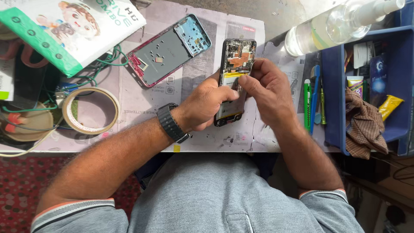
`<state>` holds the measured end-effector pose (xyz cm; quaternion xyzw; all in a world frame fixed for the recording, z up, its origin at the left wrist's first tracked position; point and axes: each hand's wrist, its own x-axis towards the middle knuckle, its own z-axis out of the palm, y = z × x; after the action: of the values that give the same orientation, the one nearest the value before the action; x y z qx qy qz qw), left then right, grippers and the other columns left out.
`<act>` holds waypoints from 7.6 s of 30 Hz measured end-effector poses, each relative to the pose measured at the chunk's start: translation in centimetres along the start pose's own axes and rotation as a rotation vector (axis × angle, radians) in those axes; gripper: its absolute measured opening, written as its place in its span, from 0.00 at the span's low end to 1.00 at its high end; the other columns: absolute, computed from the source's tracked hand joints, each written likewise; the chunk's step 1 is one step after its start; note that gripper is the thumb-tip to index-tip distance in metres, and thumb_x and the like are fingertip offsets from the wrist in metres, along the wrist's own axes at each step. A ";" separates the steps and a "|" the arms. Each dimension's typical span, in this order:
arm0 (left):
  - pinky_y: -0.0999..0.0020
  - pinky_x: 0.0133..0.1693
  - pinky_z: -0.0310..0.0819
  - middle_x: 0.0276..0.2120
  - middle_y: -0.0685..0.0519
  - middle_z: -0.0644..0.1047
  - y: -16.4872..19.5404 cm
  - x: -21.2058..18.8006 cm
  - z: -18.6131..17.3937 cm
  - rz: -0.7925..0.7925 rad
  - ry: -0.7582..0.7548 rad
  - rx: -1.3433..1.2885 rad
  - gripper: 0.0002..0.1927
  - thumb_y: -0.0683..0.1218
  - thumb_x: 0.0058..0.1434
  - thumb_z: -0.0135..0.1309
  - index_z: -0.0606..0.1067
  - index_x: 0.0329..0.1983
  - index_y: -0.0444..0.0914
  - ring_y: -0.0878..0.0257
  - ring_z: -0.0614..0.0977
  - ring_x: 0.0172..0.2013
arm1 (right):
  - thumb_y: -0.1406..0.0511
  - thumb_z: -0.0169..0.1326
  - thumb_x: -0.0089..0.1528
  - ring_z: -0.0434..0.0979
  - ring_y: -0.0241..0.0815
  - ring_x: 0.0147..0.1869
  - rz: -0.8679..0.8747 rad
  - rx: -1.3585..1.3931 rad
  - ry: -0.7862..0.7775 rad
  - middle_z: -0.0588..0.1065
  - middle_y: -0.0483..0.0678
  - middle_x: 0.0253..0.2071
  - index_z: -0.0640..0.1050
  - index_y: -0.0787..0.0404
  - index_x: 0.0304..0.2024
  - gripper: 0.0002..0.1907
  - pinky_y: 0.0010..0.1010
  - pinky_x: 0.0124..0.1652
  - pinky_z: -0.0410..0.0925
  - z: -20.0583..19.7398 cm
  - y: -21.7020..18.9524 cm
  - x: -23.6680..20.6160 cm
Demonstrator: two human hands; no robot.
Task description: The person uses tweezers to adjust internal components of a disassembled smartphone, then installs a battery and connects its ribbon cable. The person also handles a second smartphone, inspecting its screen and edges.
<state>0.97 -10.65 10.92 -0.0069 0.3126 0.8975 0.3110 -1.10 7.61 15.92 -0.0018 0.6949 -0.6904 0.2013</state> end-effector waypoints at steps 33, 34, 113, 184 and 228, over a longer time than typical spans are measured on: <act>0.47 0.66 0.69 0.65 0.25 0.60 -0.2 -3.1 0.9 0.450 0.087 1.095 0.62 0.42 0.56 0.58 0.23 0.76 0.36 0.33 0.70 0.65 | 0.77 0.60 0.61 0.78 0.33 0.35 -0.102 -0.146 0.086 0.79 0.50 0.35 0.79 0.72 0.42 0.06 0.21 0.37 0.74 2.4 -1.6 -2.4; 0.47 0.65 0.70 0.63 0.25 0.62 -0.2 -3.1 0.9 0.446 0.097 1.103 0.62 0.42 0.55 0.58 0.23 0.76 0.36 0.33 0.73 0.63 | 0.77 0.60 0.61 0.78 0.33 0.34 -0.100 -0.146 0.091 0.79 0.50 0.35 0.79 0.72 0.41 0.06 0.21 0.36 0.74 2.4 -1.6 -2.3; 0.55 0.35 0.82 0.50 0.32 0.67 -0.5 -4.1 1.7 0.582 0.254 1.324 0.59 0.43 0.55 0.57 0.28 0.76 0.32 0.47 0.81 0.38 | 0.77 0.58 0.58 0.74 0.27 0.32 -0.146 -0.268 0.174 0.76 0.46 0.31 0.77 0.67 0.34 0.04 0.17 0.33 0.70 4.2 -2.1 -3.3; 0.56 0.32 0.82 0.49 0.32 0.67 -0.7 -4.2 1.7 0.546 0.251 1.370 0.60 0.44 0.51 0.58 0.31 0.76 0.29 0.46 0.81 0.37 | 0.78 0.57 0.59 0.78 0.32 0.35 -0.194 -0.177 0.137 0.77 0.50 0.33 0.76 0.69 0.36 0.04 0.23 0.38 0.75 3.9 -1.3 -3.8; 0.52 0.60 0.77 0.66 0.36 0.61 1.2 -3.7 0.8 0.711 0.032 0.817 0.53 0.60 0.65 0.46 0.30 0.79 0.37 0.46 0.75 0.59 | 0.69 0.62 0.61 0.74 0.52 0.66 -0.309 -0.014 -0.185 0.70 0.61 0.66 0.62 0.67 0.74 0.40 0.42 0.66 0.70 4.1 0.8 -5.0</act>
<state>3.41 -12.97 13.05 0.2073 0.6239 0.7525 -0.0393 4.89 5.17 16.68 -0.1734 0.6696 -0.7052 0.1559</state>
